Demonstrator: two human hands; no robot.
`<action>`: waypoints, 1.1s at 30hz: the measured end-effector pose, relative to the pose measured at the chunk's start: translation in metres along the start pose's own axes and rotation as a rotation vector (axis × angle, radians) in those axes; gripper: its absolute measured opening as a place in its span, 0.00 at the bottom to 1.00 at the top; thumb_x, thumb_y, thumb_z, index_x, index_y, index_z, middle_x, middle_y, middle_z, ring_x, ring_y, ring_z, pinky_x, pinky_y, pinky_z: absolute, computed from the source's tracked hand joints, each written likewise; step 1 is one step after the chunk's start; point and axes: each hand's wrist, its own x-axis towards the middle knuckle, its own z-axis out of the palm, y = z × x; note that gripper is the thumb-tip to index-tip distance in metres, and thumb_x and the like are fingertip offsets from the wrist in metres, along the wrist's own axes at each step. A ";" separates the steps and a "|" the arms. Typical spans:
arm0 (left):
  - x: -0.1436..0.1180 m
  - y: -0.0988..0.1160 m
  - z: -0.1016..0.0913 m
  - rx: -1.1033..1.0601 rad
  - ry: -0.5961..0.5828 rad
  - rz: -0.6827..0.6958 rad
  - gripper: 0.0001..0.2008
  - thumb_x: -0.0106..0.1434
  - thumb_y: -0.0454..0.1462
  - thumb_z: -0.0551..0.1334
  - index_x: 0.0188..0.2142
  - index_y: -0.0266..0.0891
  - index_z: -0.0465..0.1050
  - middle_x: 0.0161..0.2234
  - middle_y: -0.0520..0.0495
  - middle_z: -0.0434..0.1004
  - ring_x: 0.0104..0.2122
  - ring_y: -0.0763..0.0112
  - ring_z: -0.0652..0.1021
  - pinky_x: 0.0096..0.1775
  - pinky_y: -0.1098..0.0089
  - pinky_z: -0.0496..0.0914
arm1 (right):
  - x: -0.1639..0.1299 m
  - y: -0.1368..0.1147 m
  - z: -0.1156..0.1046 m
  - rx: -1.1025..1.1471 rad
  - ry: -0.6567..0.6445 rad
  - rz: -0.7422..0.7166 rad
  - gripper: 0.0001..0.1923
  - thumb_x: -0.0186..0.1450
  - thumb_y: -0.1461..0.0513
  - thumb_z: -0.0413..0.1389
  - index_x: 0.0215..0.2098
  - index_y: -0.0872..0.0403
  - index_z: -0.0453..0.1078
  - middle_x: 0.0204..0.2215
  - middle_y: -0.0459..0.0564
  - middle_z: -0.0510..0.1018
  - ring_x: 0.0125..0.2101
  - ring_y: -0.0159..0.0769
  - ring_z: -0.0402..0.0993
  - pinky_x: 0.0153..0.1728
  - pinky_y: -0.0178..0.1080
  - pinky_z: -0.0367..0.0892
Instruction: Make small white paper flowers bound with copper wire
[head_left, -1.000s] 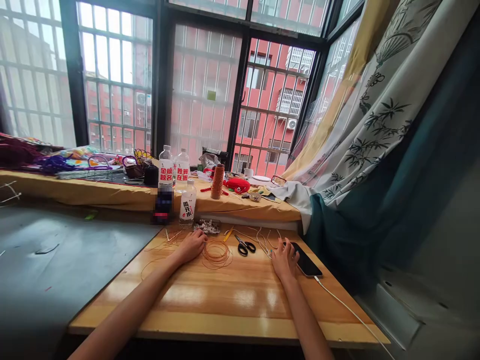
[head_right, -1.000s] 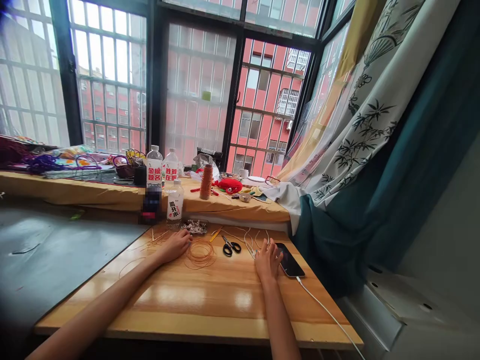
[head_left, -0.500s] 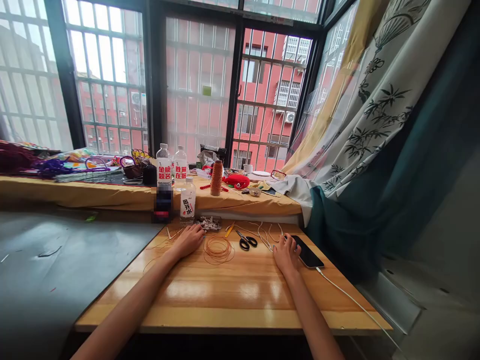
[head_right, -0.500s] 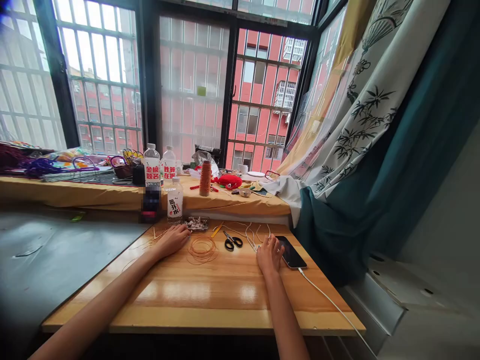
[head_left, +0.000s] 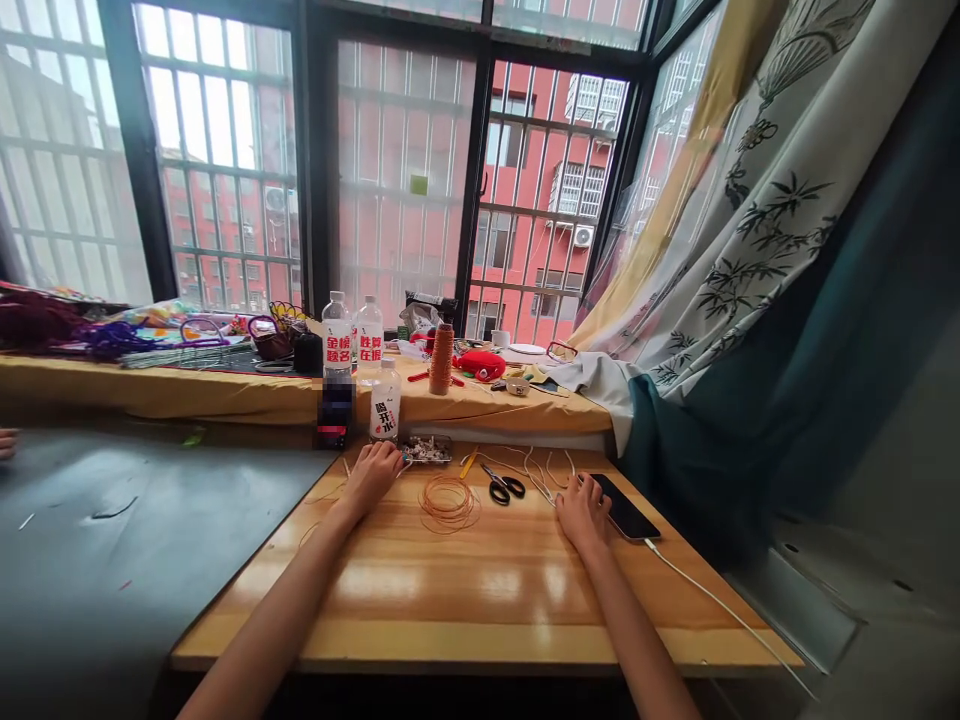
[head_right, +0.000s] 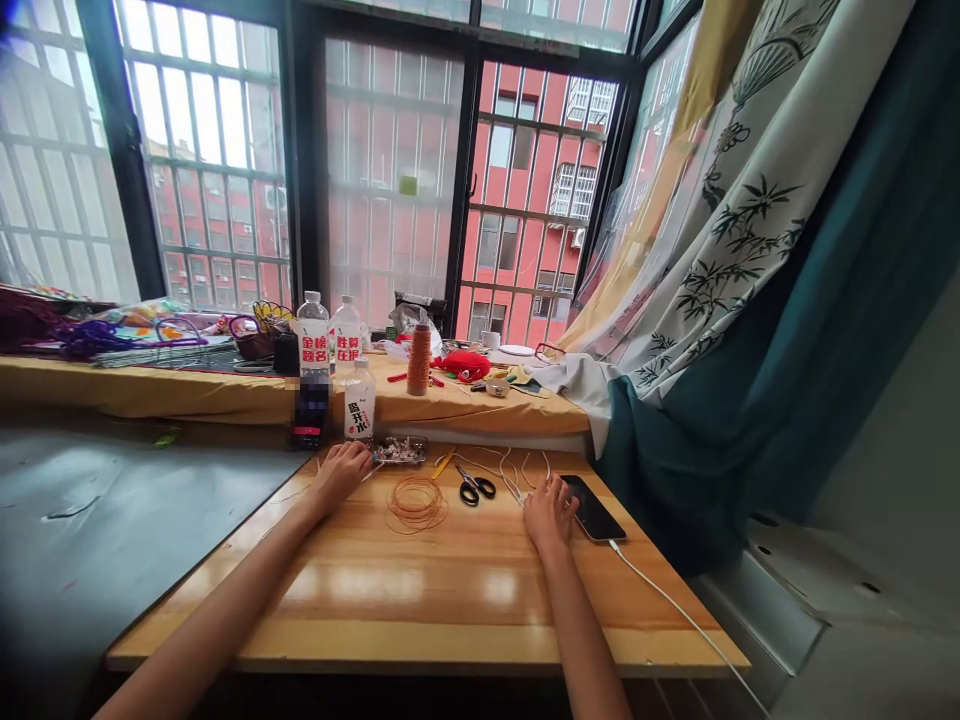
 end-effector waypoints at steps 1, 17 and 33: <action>0.000 0.001 -0.001 -0.001 0.002 0.005 0.12 0.61 0.36 0.47 0.30 0.38 0.68 0.34 0.43 0.67 0.36 0.66 0.67 0.40 0.65 0.58 | 0.000 0.000 0.001 0.002 -0.003 0.003 0.19 0.58 0.64 0.45 0.47 0.61 0.60 0.48 0.62 0.59 0.49 0.46 0.52 0.43 0.47 0.49; 0.001 0.015 0.003 0.042 -0.026 0.025 0.13 0.62 0.35 0.46 0.30 0.37 0.68 0.35 0.43 0.67 0.38 0.65 0.65 0.43 0.63 0.55 | 0.009 0.000 0.010 -0.017 -0.008 0.045 0.16 0.58 0.63 0.44 0.43 0.61 0.64 0.44 0.63 0.62 0.44 0.47 0.58 0.38 0.46 0.55; 0.000 0.017 0.004 0.115 -0.016 0.041 0.12 0.61 0.34 0.46 0.28 0.37 0.67 0.33 0.44 0.67 0.37 0.65 0.64 0.42 0.62 0.53 | 0.005 0.001 0.005 -0.007 -0.045 0.054 0.19 0.58 0.62 0.45 0.47 0.61 0.59 0.43 0.61 0.62 0.42 0.45 0.59 0.40 0.47 0.53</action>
